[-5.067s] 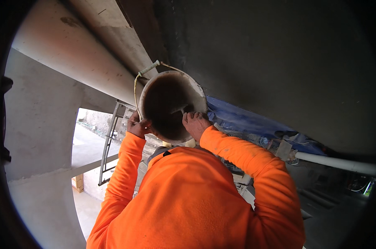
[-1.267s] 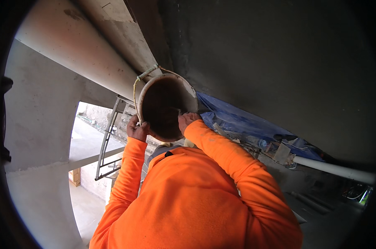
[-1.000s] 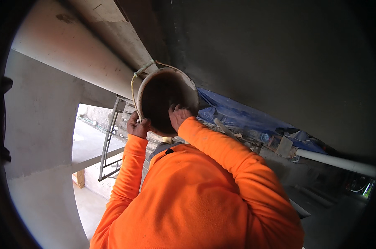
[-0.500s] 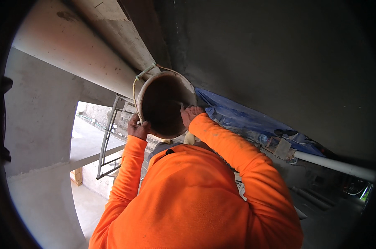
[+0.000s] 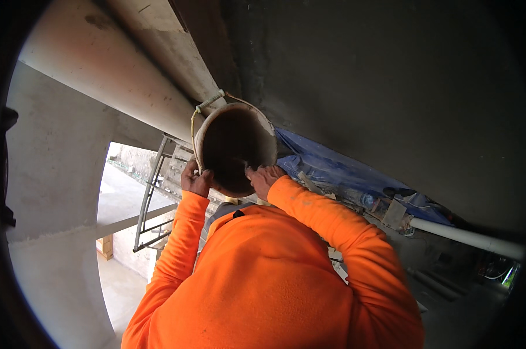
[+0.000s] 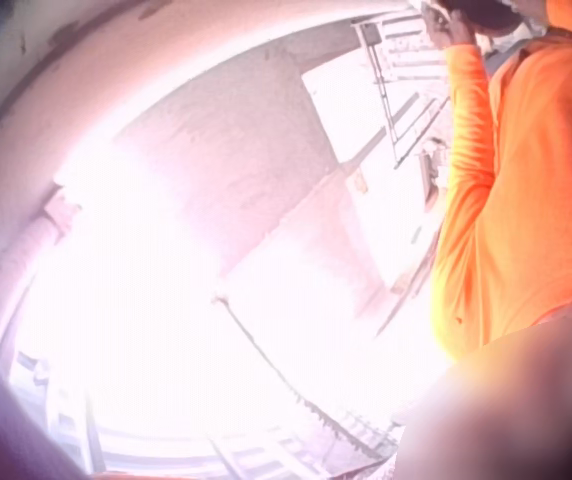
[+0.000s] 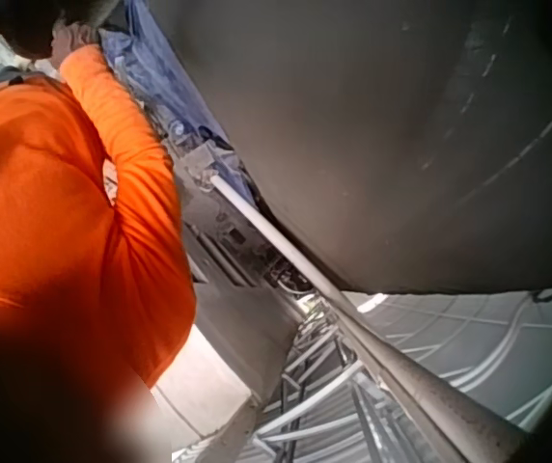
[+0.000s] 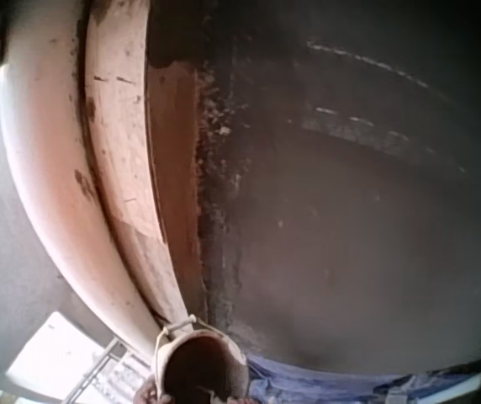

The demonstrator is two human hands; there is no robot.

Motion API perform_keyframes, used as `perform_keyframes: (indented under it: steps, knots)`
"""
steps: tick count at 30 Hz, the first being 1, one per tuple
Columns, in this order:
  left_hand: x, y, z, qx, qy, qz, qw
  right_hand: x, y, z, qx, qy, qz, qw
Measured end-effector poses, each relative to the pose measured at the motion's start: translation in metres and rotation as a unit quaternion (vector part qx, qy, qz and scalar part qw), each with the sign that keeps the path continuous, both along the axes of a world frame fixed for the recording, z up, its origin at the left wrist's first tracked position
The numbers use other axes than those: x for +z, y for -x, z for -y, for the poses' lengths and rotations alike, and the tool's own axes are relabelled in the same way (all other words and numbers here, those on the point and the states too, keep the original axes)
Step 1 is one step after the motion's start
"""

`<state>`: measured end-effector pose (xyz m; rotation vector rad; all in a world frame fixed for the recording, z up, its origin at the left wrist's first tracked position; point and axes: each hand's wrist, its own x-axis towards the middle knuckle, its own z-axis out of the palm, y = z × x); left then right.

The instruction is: The person receives a white block from a coworker, places it into a gap between a large pipe and a wall, then uses a trowel to scoop cement from a bucket and apply it around the block and along the wall surface.

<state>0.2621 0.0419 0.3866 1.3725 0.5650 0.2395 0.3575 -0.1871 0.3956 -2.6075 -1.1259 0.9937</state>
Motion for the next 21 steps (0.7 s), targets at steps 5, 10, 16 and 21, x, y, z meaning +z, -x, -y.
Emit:
perform_keyframes:
  steps: [5, 10, 16, 21]
  knots:
    - [0.010, 0.001, 0.006, 0.001, 0.044, -0.009, 0.999, -0.004, -0.025, -0.003, 0.033, -0.028, 0.169, 0.985]
    - [0.001, 0.004, 0.010, 0.005, 0.026, 0.012, 1.000, -0.020, -0.038, -0.020, -0.017, -0.017, 0.283, 0.959]
    - [-0.016, 0.003, -0.002, 0.003, -0.123, 0.022, 0.992, -0.042, -0.001, -0.017, -0.055, -0.059, 0.077, 0.994]
    - [-0.041, 0.000, -0.006, 0.056, -0.181, -0.050, 0.981, -0.074, 0.001, -0.004, -0.034, -0.078, 0.017, 0.996]
